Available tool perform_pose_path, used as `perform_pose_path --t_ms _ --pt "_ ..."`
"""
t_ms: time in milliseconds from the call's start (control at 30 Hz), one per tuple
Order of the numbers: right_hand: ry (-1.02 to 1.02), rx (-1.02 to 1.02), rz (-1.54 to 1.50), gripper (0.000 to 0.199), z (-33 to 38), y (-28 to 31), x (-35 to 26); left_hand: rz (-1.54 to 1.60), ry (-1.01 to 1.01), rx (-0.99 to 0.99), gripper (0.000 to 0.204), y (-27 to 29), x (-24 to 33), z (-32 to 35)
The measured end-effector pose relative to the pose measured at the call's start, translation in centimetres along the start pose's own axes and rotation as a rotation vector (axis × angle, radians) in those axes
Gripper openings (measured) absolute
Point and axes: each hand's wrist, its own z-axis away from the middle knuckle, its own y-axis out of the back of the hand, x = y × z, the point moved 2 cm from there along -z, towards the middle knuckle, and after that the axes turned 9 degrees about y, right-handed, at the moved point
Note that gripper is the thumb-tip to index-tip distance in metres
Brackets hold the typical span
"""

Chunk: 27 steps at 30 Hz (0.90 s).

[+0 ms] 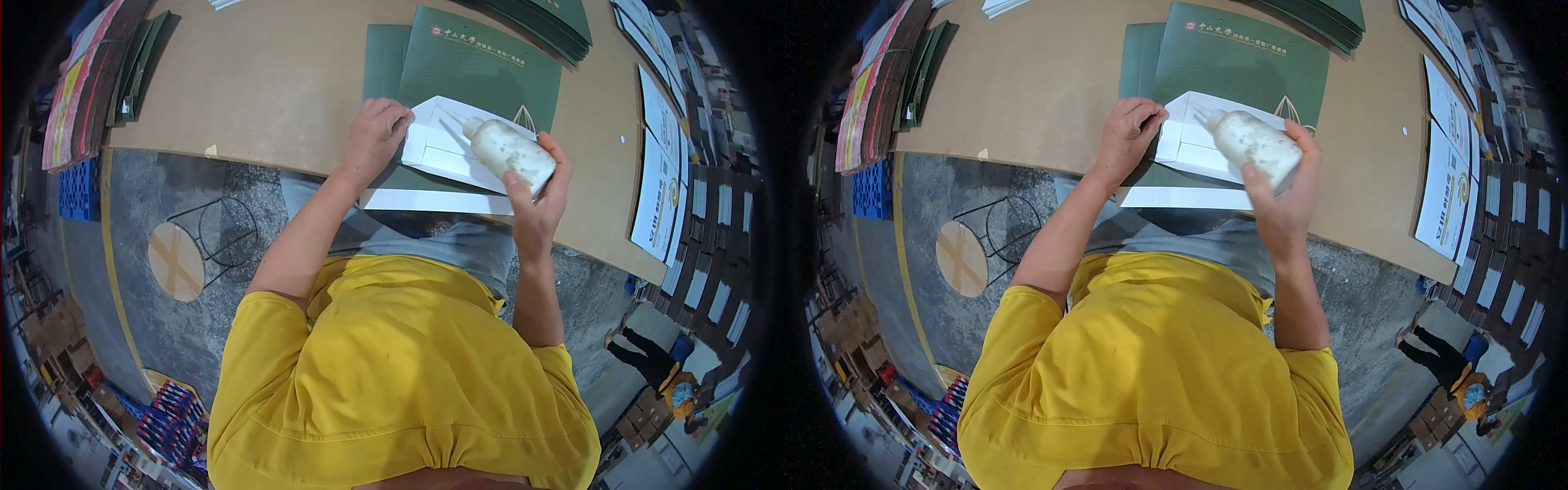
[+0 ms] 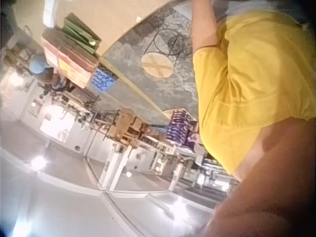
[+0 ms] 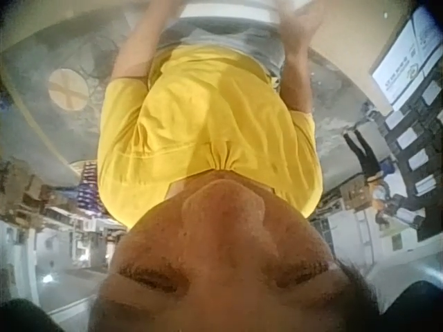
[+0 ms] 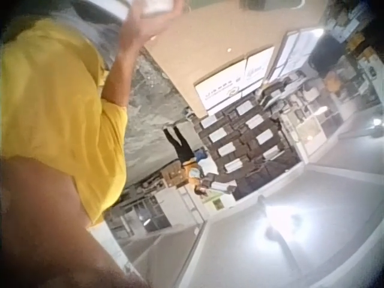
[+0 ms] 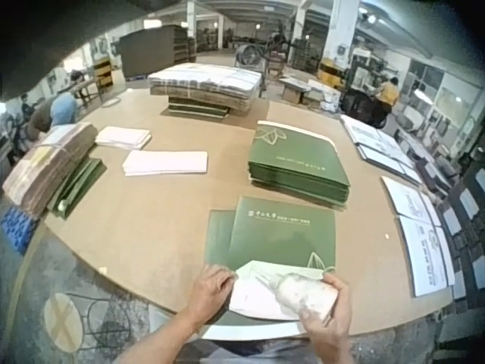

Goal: Gluing and folding green paper folders to assemble packaging bags or boxes.

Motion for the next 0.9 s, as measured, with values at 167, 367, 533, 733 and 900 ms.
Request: perform_pose_path --t_ms 167,367,533,733,900 --pt "0.464 -0.195 0.4 0.055 -0.6 -1.7 -1.2 0.012 0.014 0.002 0.012 0.0 0.0 0.1" --pt "0.549 -0.251 0.464 0.055 -0.7 -2.8 -1.7 0.006 0.017 -0.017 0.011 -0.1 0.1 0.2" --pt "0.585 -0.259 0.505 0.054 -0.8 -3.1 -1.7 0.015 0.01 -0.019 0.011 0.0 0.1 0.1" --pt "0.612 -0.222 0.52 0.053 -1.3 -3.1 -1.8 0.024 0.026 -0.009 0.01 -0.2 0.0 0.1" --pt "0.561 -0.254 0.538 0.051 -0.9 -2.9 -1.8 -0.005 0.014 -0.006 0.01 -0.1 0.1 0.1"
